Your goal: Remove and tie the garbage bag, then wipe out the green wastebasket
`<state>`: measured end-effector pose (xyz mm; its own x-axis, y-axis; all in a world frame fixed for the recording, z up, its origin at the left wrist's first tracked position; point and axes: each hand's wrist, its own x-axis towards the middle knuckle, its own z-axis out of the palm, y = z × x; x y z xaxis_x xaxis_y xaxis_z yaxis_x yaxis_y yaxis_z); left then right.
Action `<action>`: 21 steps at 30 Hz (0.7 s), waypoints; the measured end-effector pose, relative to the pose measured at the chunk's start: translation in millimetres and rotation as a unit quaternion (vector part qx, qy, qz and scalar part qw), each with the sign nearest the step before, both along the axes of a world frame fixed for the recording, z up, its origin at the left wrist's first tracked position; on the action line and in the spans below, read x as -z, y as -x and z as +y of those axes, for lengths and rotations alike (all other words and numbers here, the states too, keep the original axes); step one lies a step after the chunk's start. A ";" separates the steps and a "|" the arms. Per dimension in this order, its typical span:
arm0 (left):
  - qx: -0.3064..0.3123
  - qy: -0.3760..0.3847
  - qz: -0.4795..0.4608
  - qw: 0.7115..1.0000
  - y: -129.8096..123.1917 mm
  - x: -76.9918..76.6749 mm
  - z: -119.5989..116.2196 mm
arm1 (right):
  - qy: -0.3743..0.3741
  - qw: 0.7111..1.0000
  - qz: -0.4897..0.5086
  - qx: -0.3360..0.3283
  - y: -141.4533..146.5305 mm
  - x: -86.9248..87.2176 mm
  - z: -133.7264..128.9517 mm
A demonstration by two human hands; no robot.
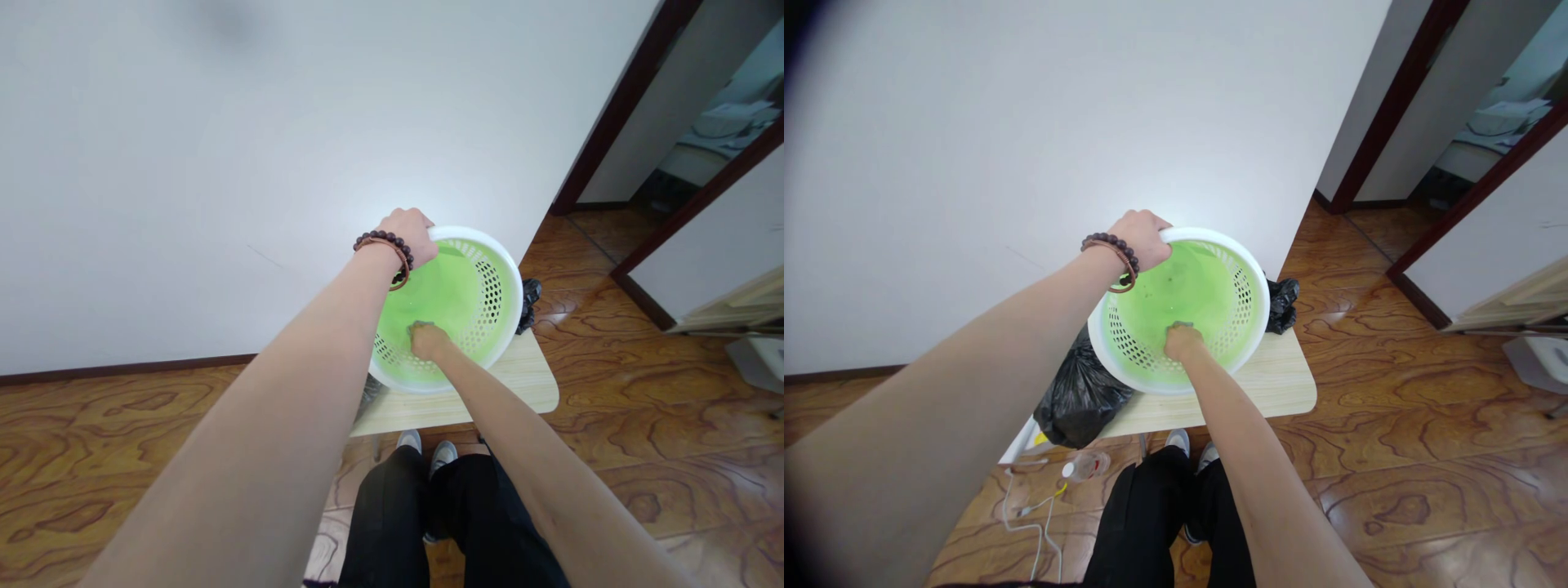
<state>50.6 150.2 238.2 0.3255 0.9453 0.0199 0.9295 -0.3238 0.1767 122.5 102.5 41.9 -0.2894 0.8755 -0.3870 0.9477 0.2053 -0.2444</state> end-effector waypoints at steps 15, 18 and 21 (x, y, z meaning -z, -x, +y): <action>-0.008 -0.009 0.006 1.000 1.0 0.3 -3.3 | -0.063 0.998 0.006 -0.015 -7.5 15.5 -1.0; -0.012 -0.010 0.003 1.000 0.8 0.5 -3.2 | -0.075 0.997 0.007 -0.020 -7.3 19.4 0.3; -0.015 -0.008 0.001 1.000 0.9 0.5 -3.2 | -0.080 0.997 0.006 -0.022 -7.6 21.3 0.3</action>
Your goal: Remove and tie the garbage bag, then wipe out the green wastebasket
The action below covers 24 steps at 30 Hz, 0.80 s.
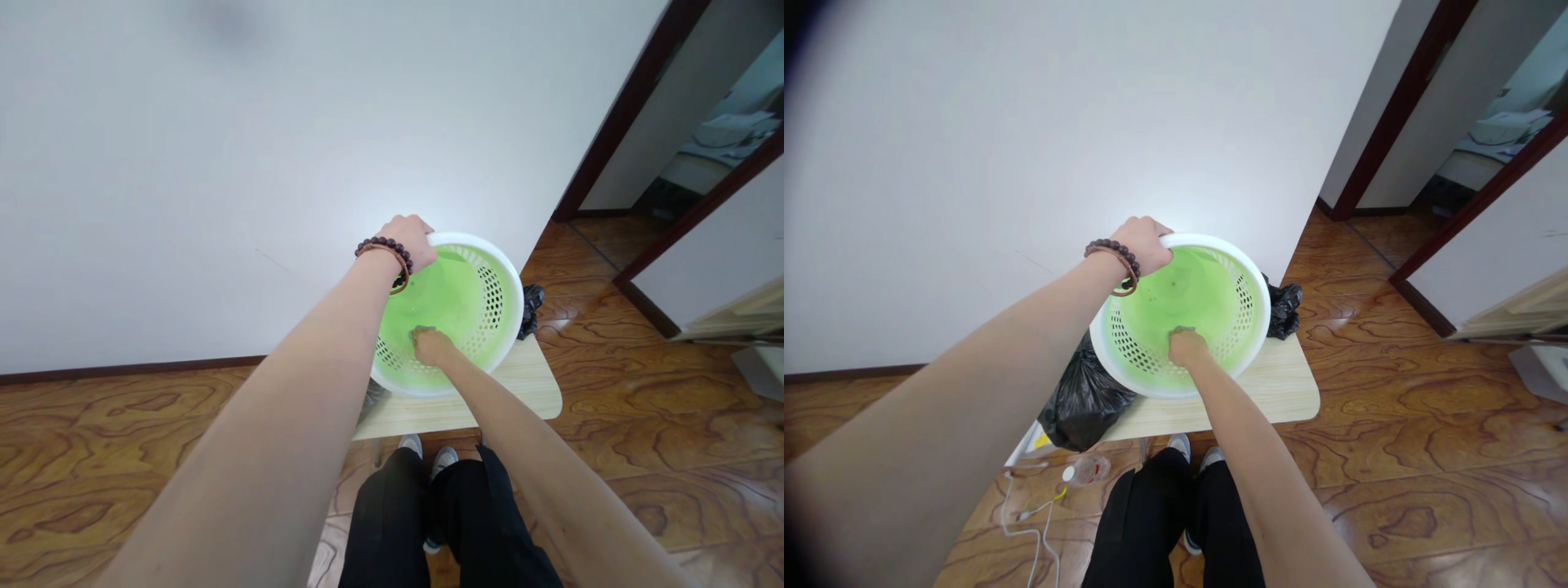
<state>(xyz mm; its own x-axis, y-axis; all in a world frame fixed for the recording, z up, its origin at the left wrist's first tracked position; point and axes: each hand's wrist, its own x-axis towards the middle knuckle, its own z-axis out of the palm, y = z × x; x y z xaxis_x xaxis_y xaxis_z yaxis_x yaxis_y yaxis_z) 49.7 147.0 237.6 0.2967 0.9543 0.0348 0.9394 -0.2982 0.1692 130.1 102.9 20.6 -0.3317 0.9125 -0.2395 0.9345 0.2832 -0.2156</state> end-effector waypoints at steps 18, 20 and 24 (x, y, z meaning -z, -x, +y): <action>0.003 -0.006 -0.004 1.000 1.1 0.1 0.8 | -0.026 0.999 -0.018 -0.041 -28.5 -9.3 -24.4; 0.004 -0.005 -0.003 1.000 1.0 -0.8 0.2 | -0.039 0.998 -0.050 -0.004 -37.5 -10.8 -21.6; 0.002 -0.003 0.006 1.000 1.7 -0.9 0.1 | -0.010 0.998 -0.028 0.050 -16.2 -10.4 -12.9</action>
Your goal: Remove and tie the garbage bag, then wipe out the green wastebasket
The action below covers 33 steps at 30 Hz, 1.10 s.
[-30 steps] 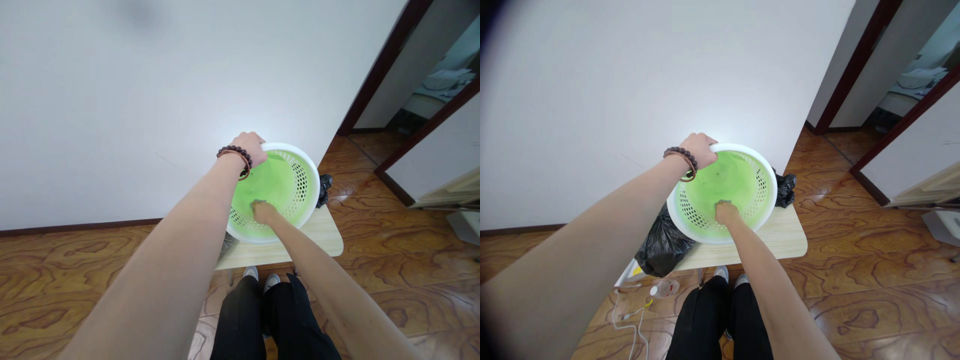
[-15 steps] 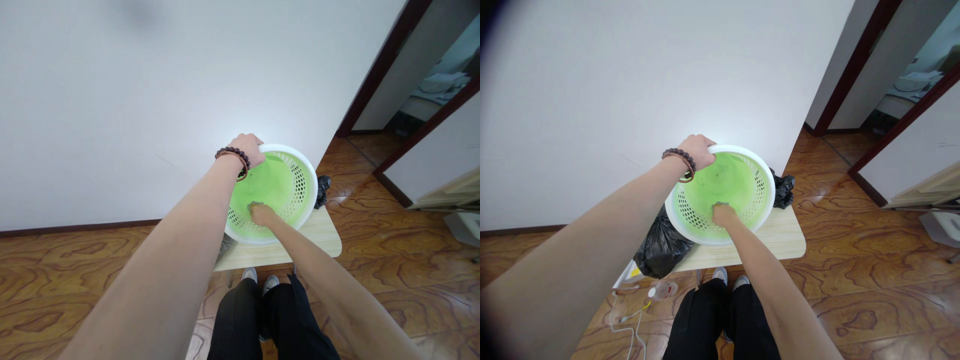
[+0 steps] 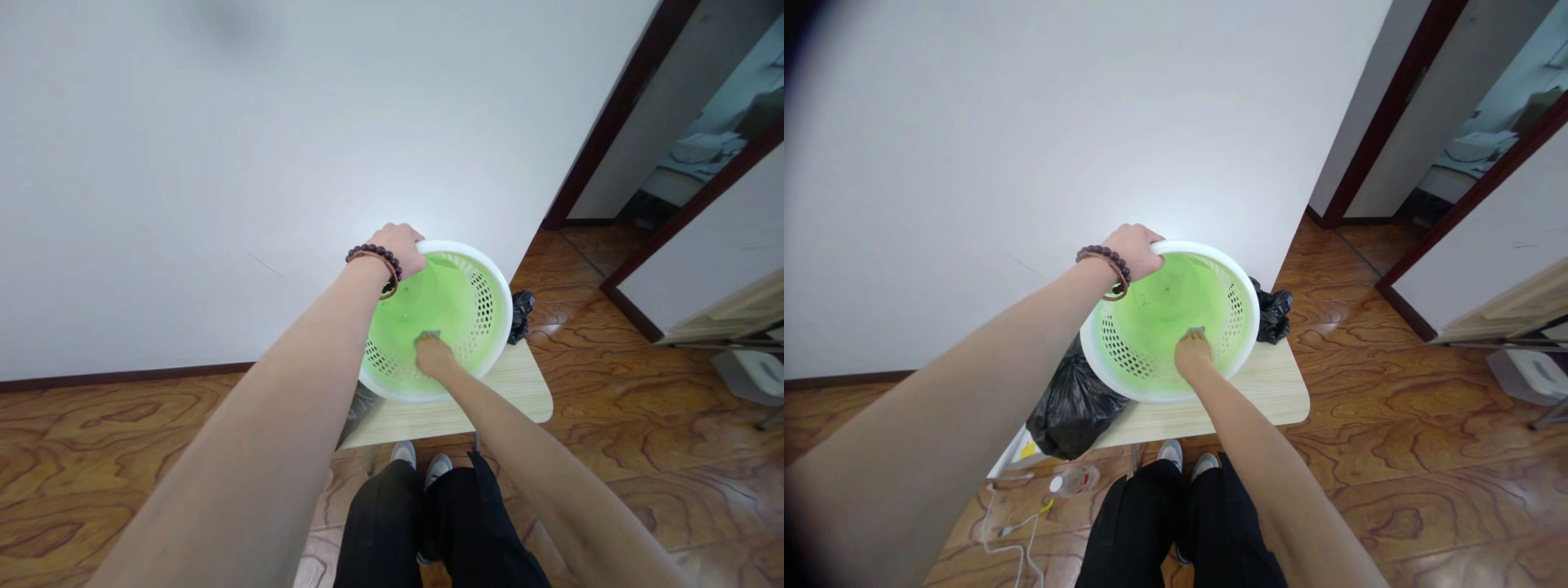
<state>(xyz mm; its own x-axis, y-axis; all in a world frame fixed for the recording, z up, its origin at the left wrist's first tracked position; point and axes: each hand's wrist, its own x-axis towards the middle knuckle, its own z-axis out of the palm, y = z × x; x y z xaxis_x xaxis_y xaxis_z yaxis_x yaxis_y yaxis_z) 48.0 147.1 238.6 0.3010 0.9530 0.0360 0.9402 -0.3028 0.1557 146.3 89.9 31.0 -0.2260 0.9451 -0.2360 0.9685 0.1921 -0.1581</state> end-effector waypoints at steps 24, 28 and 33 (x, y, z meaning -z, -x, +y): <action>0.000 0.003 -0.014 1.000 0.6 0.7 -1.6 | 0.009 0.990 0.125 -0.057 39.5 -3.2 3.9; -0.004 0.007 -0.018 1.000 -0.4 1.4 -1.0 | 0.008 0.987 0.125 -0.105 2.1 3.0 -1.1; -0.009 0.008 -0.019 1.000 -1.5 0.7 -1.1 | 0.029 0.994 0.057 -0.090 -4.6 3.3 3.4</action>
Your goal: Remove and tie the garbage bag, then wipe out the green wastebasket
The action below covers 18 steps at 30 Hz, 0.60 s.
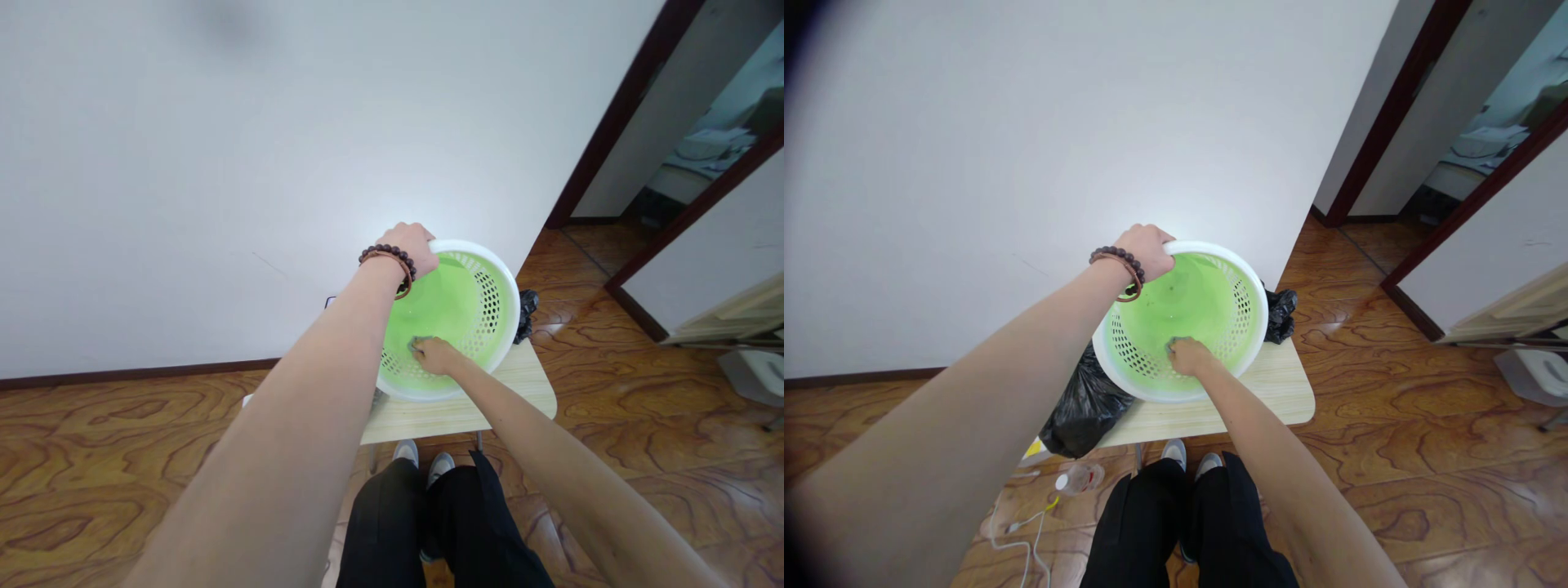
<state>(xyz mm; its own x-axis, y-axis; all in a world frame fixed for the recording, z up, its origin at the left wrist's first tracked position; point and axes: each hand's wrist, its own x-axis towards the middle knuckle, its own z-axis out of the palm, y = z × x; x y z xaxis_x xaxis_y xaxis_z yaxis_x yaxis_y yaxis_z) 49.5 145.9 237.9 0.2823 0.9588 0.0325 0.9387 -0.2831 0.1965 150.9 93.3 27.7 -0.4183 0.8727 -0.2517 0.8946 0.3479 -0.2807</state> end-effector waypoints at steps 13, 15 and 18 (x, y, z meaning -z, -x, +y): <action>0.004 -0.002 0.004 1.000 0.6 0.3 0.0 | -0.047 0.997 -0.024 -0.057 8.7 23.0 5.9; 0.002 0.001 0.004 1.000 0.8 0.3 0.0 | -0.044 0.998 -0.024 -0.037 11.8 24.6 7.9; -0.002 0.002 0.005 1.000 0.9 0.7 0.0 | -0.043 0.999 -0.026 -0.021 15.2 25.1 10.5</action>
